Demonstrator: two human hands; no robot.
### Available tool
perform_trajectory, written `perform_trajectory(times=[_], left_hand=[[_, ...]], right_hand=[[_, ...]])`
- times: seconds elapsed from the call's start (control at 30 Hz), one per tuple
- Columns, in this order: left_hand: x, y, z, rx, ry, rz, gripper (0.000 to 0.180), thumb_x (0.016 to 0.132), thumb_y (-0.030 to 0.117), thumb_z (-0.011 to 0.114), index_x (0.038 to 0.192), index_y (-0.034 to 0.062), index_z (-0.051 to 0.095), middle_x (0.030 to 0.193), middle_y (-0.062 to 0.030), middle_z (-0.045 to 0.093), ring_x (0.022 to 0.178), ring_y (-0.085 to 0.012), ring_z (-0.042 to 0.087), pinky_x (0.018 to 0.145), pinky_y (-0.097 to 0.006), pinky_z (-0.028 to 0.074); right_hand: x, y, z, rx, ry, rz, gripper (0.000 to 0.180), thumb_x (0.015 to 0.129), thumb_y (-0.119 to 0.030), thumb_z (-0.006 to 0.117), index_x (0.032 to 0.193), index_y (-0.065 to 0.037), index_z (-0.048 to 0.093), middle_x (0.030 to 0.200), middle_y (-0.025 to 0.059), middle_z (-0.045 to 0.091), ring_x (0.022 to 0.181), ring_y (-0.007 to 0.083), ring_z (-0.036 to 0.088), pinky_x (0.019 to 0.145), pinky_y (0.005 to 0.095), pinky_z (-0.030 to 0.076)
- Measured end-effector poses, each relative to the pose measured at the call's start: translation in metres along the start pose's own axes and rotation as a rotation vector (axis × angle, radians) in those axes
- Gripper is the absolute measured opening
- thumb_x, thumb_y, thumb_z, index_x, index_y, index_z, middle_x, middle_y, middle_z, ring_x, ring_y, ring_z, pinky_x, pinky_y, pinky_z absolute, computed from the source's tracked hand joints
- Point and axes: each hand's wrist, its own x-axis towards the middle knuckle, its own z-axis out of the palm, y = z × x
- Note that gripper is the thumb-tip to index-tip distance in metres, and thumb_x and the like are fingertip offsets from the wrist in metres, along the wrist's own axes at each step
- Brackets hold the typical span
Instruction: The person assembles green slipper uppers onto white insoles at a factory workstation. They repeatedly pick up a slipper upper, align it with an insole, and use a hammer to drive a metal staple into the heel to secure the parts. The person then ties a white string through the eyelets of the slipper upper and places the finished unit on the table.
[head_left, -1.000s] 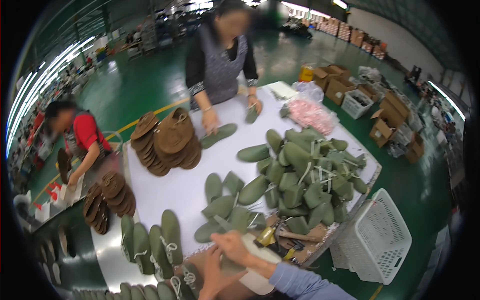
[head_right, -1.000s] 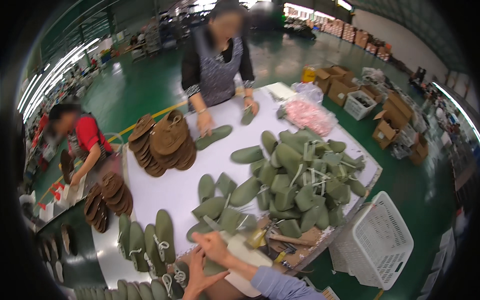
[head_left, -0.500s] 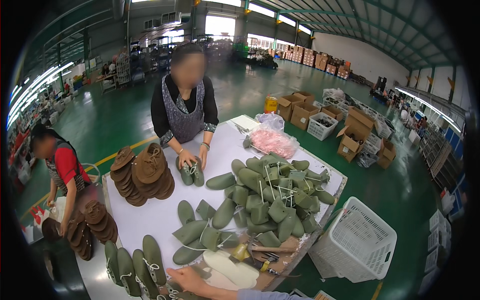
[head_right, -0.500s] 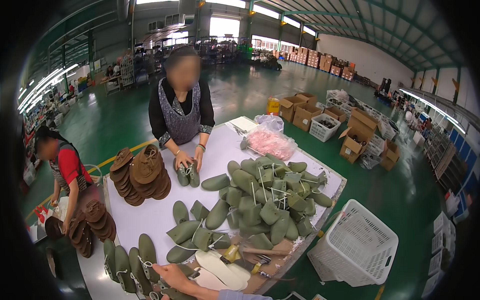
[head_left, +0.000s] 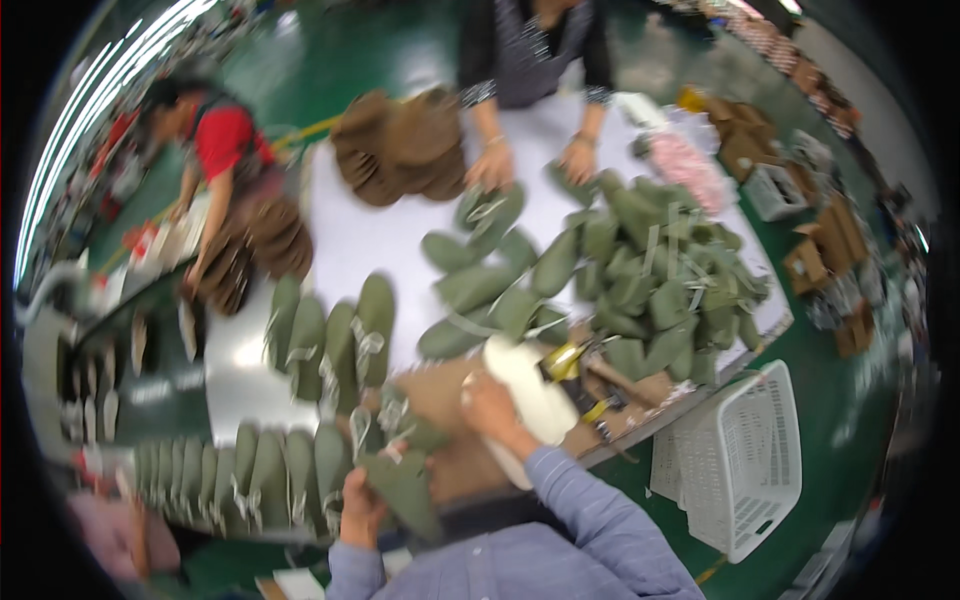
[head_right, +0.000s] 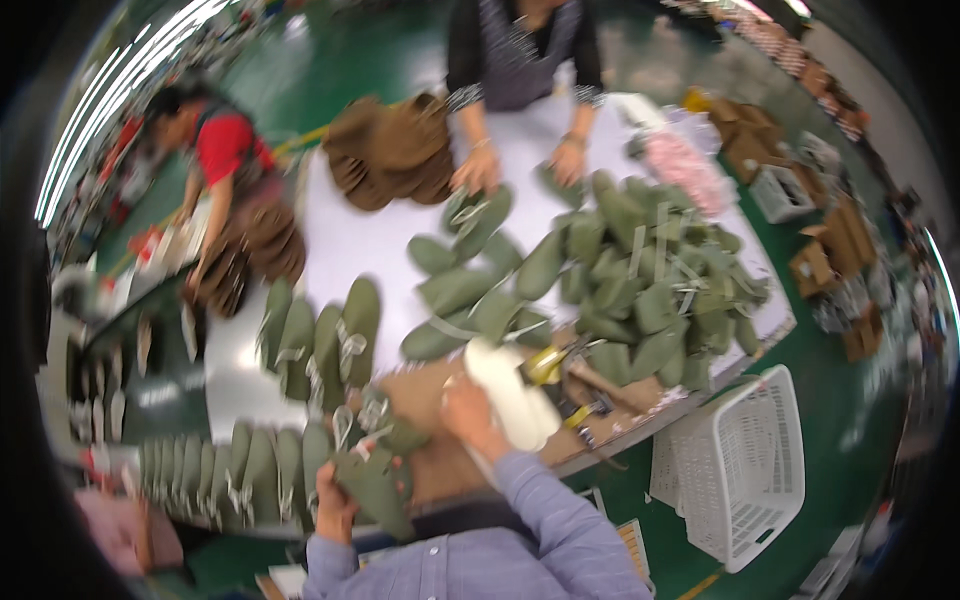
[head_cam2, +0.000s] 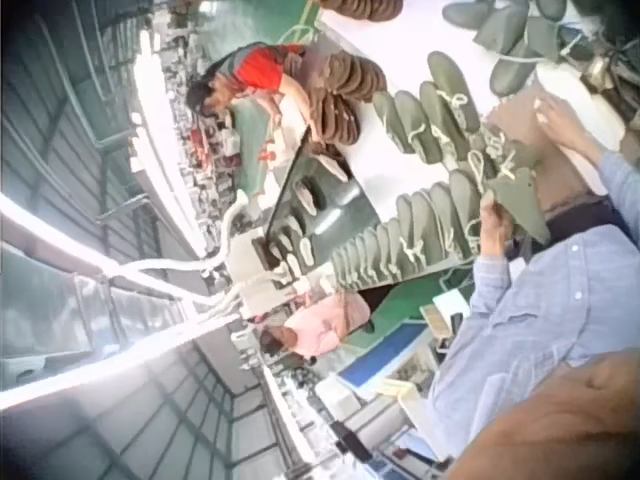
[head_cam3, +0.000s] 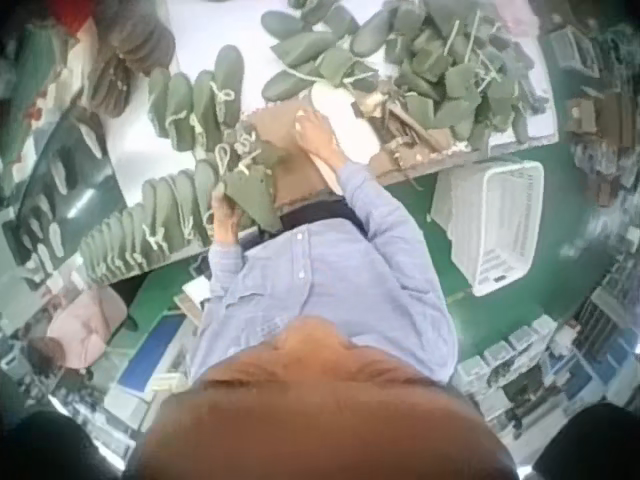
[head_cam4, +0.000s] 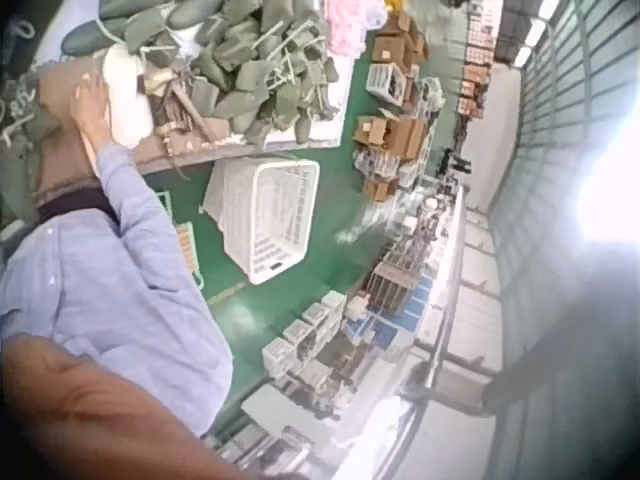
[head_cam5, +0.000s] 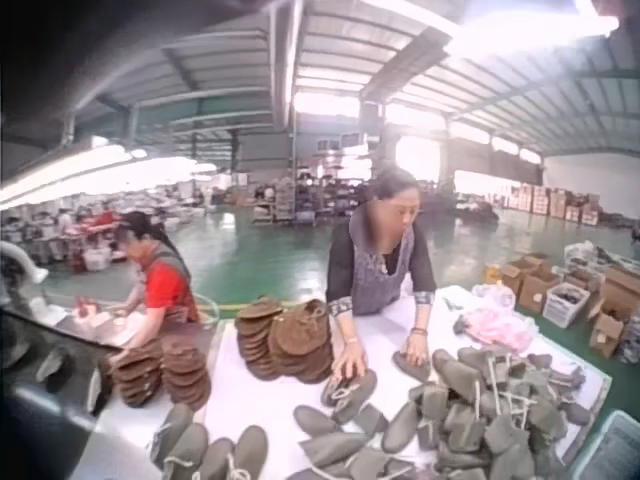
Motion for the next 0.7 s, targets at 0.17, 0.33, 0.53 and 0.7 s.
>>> perform_trajectory(times=[0.17,0.33,0.53,0.7], left_hand=[[-0.026,-0.006,-0.040,0.161,-0.074,-0.060,0.098,0.078,0.060,0.072,0.146,-0.0059,0.046,0.132,-0.0283,0.061,0.117,-0.0386,0.064,0.099,-0.049,0.053],[-0.047,-0.007,-0.055,0.095,-0.125,-0.059,0.096,0.078,0.056,0.072,0.144,-0.0089,0.049,0.130,-0.0183,0.066,0.114,-0.0253,0.067,0.101,-0.035,0.051],[-0.053,0.007,-0.040,0.317,-0.017,-0.126,0.093,0.080,0.056,0.070,0.145,-0.0076,0.049,0.131,-0.0170,0.066,0.118,-0.0237,0.064,0.103,-0.033,0.047],[-0.044,-0.001,-0.035,0.261,0.003,-0.070,0.080,0.089,0.049,0.067,0.145,-0.0056,0.050,0.131,-0.0150,0.066,0.118,-0.0226,0.063,0.105,-0.034,0.045]], right_hand=[[-0.003,-0.040,-0.016,0.140,-0.117,0.019,0.037,0.087,-0.023,0.072,0.117,-0.002,0.066,0.125,0.0195,0.060,0.116,0.0366,0.058,0.097,0.0484,0.046],[-0.003,-0.077,-0.011,0.822,-0.474,0.360,0.050,0.095,-0.037,0.066,0.130,-0.002,0.060,0.129,0.0213,0.060,0.115,0.0385,0.061,0.100,0.0458,0.048],[0.009,-0.110,-0.037,0.494,-0.658,0.255,0.072,0.088,-0.060,0.067,0.135,-0.007,0.057,0.132,0.0220,0.061,0.121,0.0366,0.061,0.100,0.0453,0.049],[0.012,-0.095,-0.032,0.479,-0.818,0.299,0.068,0.083,-0.056,0.070,0.131,-0.009,0.056,0.130,0.0225,0.063,0.120,0.0377,0.061,0.099,0.0458,0.050]])
